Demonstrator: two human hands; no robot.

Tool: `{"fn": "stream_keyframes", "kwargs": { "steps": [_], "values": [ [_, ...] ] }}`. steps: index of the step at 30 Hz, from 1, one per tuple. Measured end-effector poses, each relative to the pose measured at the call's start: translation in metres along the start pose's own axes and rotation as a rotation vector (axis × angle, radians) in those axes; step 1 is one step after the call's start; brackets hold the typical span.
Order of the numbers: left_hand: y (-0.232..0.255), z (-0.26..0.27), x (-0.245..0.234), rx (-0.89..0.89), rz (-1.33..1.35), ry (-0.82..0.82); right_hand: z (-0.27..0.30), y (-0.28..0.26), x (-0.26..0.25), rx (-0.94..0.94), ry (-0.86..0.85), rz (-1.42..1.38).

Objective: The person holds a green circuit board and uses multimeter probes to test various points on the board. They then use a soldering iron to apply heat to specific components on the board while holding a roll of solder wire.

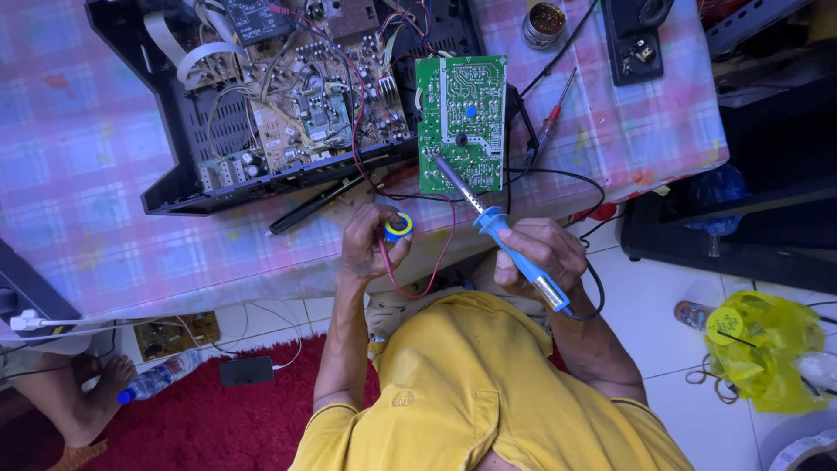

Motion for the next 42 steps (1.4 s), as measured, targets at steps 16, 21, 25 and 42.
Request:
{"fn": "stream_keyframes", "kwargs": {
  "steps": [16,21,25,42],
  "values": [
    [0.0,-0.011,0.009,-0.111,-0.261,0.0,-0.002,-0.002,0.002,-0.033,-0.024,-0.028],
    [-0.001,-0.011,0.012,-0.124,-0.341,-0.037,0.0,-0.004,-0.002,-0.053,-0.027,-0.04],
    [0.0,-0.01,0.013,-0.127,-0.369,-0.045,-0.003,-0.001,0.0,-0.1,-0.006,-0.062],
    [0.002,-0.003,0.003,-0.101,-0.237,0.049,-0.005,0.003,0.001,-0.001,0.026,-0.039]
  ]
}}
Point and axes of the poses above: each hand's wrist, its own z-axis away from the middle knuckle, its own x-axis out of the palm, y = z × x, the point moved 5 cm from there along -z, towards the middle knuckle, and after that the axes turned 7 degrees about z, right-handed, at the moved point
